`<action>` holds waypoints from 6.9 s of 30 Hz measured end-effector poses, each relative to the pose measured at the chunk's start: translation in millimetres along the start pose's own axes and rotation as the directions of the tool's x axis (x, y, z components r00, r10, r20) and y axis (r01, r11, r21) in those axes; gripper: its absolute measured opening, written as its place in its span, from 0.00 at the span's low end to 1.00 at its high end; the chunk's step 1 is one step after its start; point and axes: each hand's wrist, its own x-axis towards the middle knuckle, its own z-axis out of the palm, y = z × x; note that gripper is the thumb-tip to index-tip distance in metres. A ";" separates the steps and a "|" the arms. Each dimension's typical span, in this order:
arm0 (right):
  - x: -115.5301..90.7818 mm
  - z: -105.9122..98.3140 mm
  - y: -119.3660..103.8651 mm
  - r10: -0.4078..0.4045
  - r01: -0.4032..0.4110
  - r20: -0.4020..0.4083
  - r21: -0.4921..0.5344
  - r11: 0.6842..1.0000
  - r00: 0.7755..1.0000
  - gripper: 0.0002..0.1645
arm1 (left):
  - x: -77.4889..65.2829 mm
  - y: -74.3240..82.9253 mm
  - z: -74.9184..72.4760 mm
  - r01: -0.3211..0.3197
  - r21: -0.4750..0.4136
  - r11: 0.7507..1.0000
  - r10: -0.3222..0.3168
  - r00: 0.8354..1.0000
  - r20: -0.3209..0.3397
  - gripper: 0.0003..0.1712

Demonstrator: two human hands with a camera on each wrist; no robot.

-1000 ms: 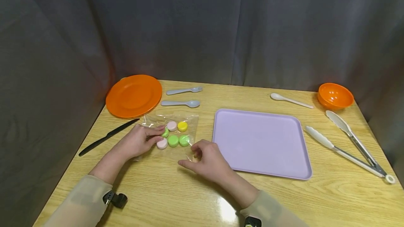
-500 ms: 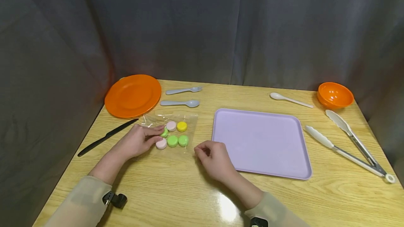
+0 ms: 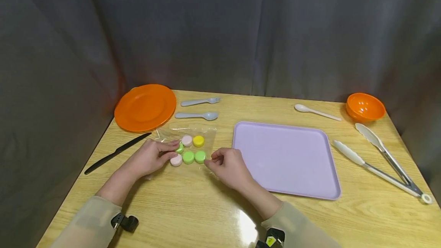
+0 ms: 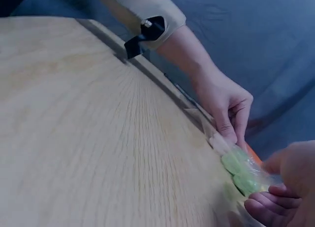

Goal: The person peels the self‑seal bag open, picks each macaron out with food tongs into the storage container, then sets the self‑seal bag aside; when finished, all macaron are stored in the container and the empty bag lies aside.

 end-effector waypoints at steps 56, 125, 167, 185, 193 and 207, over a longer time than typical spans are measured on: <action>34.4 -17.4 15.6 0.090 -0.092 -0.098 -0.019 0.996 0.991 0.08 | 1.0 7.2 -5.1 -0.080 0.172 0.982 0.062 0.992 0.106 0.30; 55.2 -41.9 24.0 -0.136 0.116 -0.067 -0.244 0.963 0.988 0.13 | -1.5 6.1 -3.2 -0.045 0.147 0.988 0.035 0.997 0.073 0.29; 21.9 -35.3 24.2 -0.044 0.407 0.482 -0.683 0.606 0.875 0.62 | 8.0 10.6 1.2 -0.120 0.148 0.982 0.128 0.991 -0.044 0.14; 21.7 -33.9 31.3 -0.076 0.413 0.477 -0.658 0.629 0.876 0.62 | 3.1 18.5 -6.2 -0.141 0.048 0.989 0.147 0.977 -0.153 0.15; 22.4 -33.8 30.2 -0.066 0.398 0.469 -0.657 0.640 0.881 0.62 | 7.4 23.5 -11.2 -0.202 0.059 0.978 0.210 0.958 -0.193 0.13; 24.2 -34.1 27.9 -0.053 0.386 0.465 -0.661 0.643 0.884 0.63 | 9.2 24.9 -15.1 -0.243 0.121 0.962 0.261 0.951 -0.166 0.12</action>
